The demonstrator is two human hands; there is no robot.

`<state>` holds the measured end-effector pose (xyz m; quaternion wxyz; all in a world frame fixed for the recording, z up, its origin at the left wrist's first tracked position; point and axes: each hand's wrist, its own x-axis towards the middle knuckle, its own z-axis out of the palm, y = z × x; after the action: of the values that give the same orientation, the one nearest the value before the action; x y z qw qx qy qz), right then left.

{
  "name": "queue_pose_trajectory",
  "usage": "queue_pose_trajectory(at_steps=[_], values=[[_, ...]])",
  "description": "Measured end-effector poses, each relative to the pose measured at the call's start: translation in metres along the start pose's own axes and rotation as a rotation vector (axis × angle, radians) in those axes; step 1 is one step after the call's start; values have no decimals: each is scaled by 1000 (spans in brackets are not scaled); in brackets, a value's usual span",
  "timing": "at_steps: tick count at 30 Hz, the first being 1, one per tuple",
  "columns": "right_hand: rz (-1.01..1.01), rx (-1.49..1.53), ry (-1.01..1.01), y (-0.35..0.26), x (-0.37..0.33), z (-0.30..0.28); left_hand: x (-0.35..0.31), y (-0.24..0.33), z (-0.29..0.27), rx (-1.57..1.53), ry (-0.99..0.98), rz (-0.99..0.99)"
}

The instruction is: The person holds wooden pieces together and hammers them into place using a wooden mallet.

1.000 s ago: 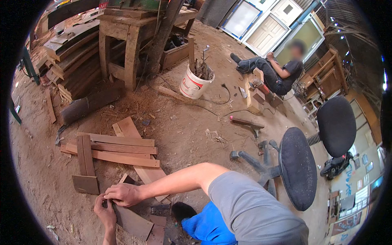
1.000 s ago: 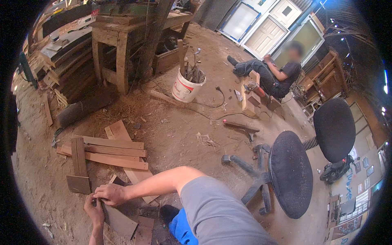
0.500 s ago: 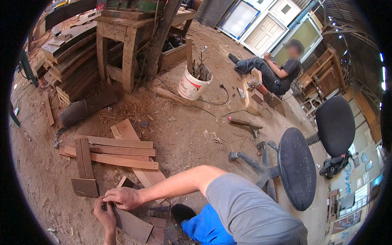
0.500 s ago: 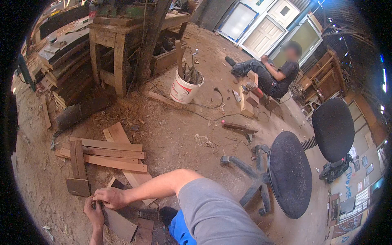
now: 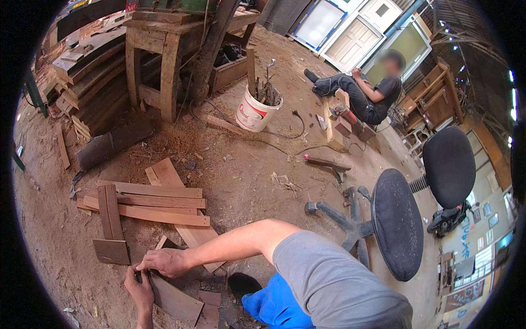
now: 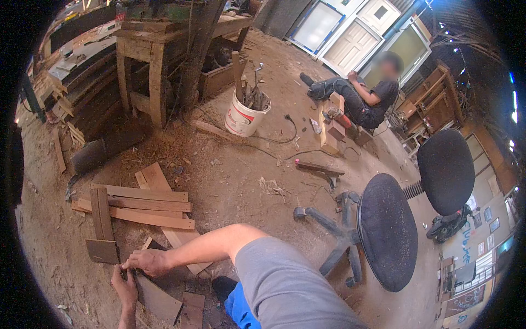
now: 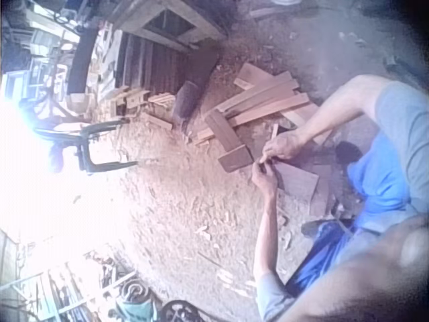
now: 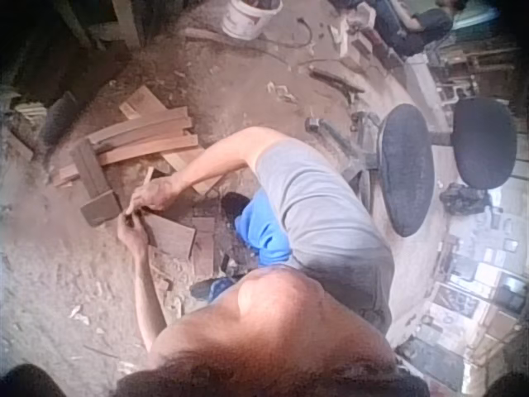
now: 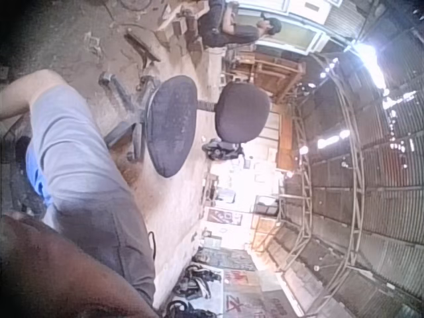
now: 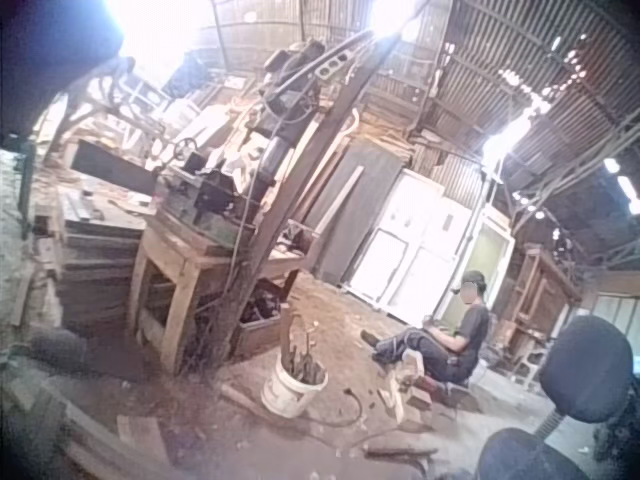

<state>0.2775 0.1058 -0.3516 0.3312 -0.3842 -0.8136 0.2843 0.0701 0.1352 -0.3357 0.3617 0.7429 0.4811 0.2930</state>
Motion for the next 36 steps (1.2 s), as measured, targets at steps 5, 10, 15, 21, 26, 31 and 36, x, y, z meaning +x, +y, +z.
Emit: queue_pose_trajectory(at_steps=[5, 10, 15, 21, 26, 31, 36], values=[[-11, 14, 8, 1, 1, 0, 4, 0, -3, 3, -94, -56], [-46, 12, 52, 2, 0, 0, 3, -7, -2, -4, -103, -49], [23, -17, -28, -1, 1, 0, 4, -6, -3, 18, -43, -29], [-4, 123, -54, -5, -2, -22, 3, 4, -3, -127, -44, -32], [133, -81, 15, 31, -23, -85, 0, 1, -3, -80, -48, -54], [717, -587, 69, 79, -52, -114, 2, 0, -2, -55, -38, -20], [611, -583, 28, 76, -63, -91, 2, 2, -3, -62, 15, -42]])
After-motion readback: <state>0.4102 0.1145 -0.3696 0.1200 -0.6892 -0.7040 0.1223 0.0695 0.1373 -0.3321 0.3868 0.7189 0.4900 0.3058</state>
